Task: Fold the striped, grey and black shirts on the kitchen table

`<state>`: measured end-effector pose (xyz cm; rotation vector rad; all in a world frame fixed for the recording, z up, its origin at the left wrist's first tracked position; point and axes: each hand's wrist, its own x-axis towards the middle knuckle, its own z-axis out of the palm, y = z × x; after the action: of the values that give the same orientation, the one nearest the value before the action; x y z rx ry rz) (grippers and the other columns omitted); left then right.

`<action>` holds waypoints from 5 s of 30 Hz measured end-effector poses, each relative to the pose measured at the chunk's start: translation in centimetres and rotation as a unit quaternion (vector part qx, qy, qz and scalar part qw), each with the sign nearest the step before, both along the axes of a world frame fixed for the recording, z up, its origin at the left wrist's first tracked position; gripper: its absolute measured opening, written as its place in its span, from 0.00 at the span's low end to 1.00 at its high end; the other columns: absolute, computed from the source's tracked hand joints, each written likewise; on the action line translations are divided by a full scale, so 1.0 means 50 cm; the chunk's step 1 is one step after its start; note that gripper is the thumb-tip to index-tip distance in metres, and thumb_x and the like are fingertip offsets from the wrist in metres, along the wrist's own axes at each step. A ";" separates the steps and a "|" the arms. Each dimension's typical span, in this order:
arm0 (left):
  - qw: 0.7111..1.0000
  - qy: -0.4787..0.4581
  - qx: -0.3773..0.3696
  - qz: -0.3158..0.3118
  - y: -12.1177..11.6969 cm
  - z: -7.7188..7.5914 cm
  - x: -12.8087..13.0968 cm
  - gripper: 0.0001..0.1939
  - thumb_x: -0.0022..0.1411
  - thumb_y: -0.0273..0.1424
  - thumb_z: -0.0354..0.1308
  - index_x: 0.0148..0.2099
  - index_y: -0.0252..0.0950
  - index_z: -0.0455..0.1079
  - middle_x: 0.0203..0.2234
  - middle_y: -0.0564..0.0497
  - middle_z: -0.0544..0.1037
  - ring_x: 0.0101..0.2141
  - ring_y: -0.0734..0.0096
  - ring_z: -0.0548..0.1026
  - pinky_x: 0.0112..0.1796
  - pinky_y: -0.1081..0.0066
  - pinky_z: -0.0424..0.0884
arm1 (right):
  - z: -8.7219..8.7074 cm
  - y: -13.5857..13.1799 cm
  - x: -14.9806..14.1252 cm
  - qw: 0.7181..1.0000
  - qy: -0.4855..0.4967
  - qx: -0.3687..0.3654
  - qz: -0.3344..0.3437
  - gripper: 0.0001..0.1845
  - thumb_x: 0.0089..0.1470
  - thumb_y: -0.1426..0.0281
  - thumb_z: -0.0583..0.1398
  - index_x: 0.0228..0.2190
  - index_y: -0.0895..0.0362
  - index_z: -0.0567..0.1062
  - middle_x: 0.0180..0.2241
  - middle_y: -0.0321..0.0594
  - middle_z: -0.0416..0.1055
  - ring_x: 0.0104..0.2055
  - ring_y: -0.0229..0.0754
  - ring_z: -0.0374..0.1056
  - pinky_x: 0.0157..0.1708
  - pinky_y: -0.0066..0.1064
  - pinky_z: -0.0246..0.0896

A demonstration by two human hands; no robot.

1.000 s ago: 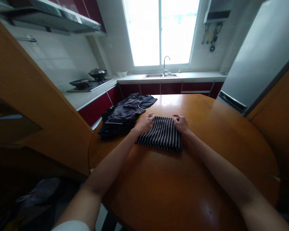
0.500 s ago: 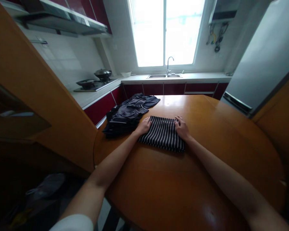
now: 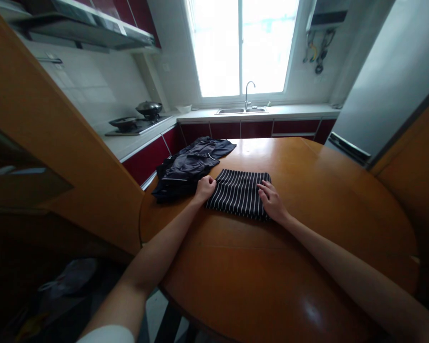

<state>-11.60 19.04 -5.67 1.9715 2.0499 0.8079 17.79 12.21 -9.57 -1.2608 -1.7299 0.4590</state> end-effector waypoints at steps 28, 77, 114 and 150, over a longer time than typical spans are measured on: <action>0.954 0.218 -0.045 -0.203 0.017 -0.033 0.105 0.28 0.75 0.45 0.39 0.73 0.45 0.54 0.71 0.46 0.53 0.71 0.51 0.48 0.65 0.42 0.46 | 0.077 0.096 -0.068 0.939 -0.331 -0.091 0.027 0.29 0.67 0.62 0.50 0.65 0.60 0.63 0.70 0.53 0.50 0.74 0.53 0.39 0.68 0.61 0.24; 0.996 0.075 -0.032 -0.033 0.040 0.012 0.015 0.06 0.64 0.32 0.63 0.37 0.36 0.80 0.36 0.43 0.83 0.38 0.61 0.80 0.42 0.71 0.72 | -0.007 0.048 0.109 0.962 -0.229 -0.099 -0.109 0.26 0.69 0.59 0.47 0.54 0.58 0.76 0.63 0.53 0.65 0.67 0.55 0.56 0.65 0.51 0.47; 0.948 0.177 -0.109 -0.242 0.039 -0.028 0.039 0.31 0.75 0.46 0.38 0.75 0.43 0.49 0.73 0.49 0.44 0.72 0.52 0.40 0.66 0.46 0.42 | 0.058 -0.080 -0.002 0.935 -0.279 0.108 0.188 0.30 0.57 0.75 0.58 0.61 0.53 0.70 0.67 0.47 0.60 0.70 0.51 0.52 0.68 0.55 0.45; 0.950 0.196 -0.093 -0.223 0.055 -0.048 0.033 0.32 0.73 0.48 0.38 0.74 0.46 0.51 0.73 0.51 0.46 0.71 0.45 0.42 0.66 0.45 0.45 | 0.015 0.174 0.067 0.955 -0.218 -0.174 -0.103 0.36 0.69 0.52 0.43 0.65 0.64 0.62 0.70 0.55 0.51 0.73 0.53 0.43 0.69 0.55 0.31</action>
<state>-9.95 21.80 -8.08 2.4887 1.6533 0.1316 21.13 20.89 -8.81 -1.8895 -1.9007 0.3908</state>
